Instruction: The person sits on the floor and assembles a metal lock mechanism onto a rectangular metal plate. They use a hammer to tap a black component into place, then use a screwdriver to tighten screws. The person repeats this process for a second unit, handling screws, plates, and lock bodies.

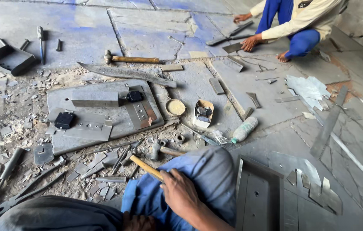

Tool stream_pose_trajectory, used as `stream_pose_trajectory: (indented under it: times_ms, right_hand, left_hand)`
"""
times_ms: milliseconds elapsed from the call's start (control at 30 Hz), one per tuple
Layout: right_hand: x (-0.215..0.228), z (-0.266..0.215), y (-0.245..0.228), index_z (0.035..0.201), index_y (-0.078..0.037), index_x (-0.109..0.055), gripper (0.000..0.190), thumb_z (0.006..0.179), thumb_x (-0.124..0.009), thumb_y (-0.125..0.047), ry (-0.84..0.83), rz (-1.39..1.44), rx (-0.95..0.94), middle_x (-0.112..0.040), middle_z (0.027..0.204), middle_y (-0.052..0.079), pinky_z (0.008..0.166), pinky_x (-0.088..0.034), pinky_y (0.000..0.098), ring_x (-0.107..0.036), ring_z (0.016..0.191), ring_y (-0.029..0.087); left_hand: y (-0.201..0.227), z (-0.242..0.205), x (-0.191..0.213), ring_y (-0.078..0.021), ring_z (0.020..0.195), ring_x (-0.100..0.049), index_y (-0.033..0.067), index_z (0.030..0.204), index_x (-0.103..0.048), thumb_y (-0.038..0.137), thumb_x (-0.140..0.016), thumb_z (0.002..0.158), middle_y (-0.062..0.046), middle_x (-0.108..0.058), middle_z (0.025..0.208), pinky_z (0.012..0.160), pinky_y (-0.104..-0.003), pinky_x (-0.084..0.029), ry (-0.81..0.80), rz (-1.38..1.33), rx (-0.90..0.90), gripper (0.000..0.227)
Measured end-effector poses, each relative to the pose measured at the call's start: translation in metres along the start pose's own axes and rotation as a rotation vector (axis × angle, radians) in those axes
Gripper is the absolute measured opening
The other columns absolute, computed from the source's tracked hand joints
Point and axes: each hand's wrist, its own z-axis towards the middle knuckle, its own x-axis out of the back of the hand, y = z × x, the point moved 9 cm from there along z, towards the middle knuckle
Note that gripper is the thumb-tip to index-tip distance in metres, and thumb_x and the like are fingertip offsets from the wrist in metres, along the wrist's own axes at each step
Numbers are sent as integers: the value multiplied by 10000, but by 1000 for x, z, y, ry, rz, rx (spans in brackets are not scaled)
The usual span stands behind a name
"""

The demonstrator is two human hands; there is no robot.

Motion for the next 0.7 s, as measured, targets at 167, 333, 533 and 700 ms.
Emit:
stream_pose_trajectory:
  times_ms: [167,333,533,700]
  right_hand:
    - [-3,5,-7,1143,2,-655,277,892,-705,-104,-3,38,40,-674,1016,208,819,-538,490,-654,948,406]
    - [-43,10,44,1208,-60,-714,323,899,-718,-154,-98,243,-106,-774,1049,177,807,-582,400,-734,942,329]
    - [-122,7,90,1484,-139,-465,753,790,-724,-6,-692,1079,-669,-705,1098,89,621,-557,335,-679,758,186]
    - [-188,50,101,1460,7,-493,641,852,-693,-31,-675,1388,-863,-706,955,160,545,-572,333,-674,687,213]
  left_hand:
    - [5,53,97,-296,516,-624,108,668,-656,665,-646,755,-111,-639,594,533,-591,-497,201,-76,22,564]
    - [-23,90,127,-359,777,-707,39,761,-689,687,-572,961,-214,-714,785,736,-485,-539,-719,-570,372,688]
    - [-76,135,150,-375,965,-711,59,1089,-675,588,-550,966,-186,-713,1039,859,-682,-453,-1015,-366,265,557]
    - [-224,174,114,-247,1007,-716,115,1201,-632,648,-549,952,-118,-708,1143,817,-447,-614,-1064,103,368,594]
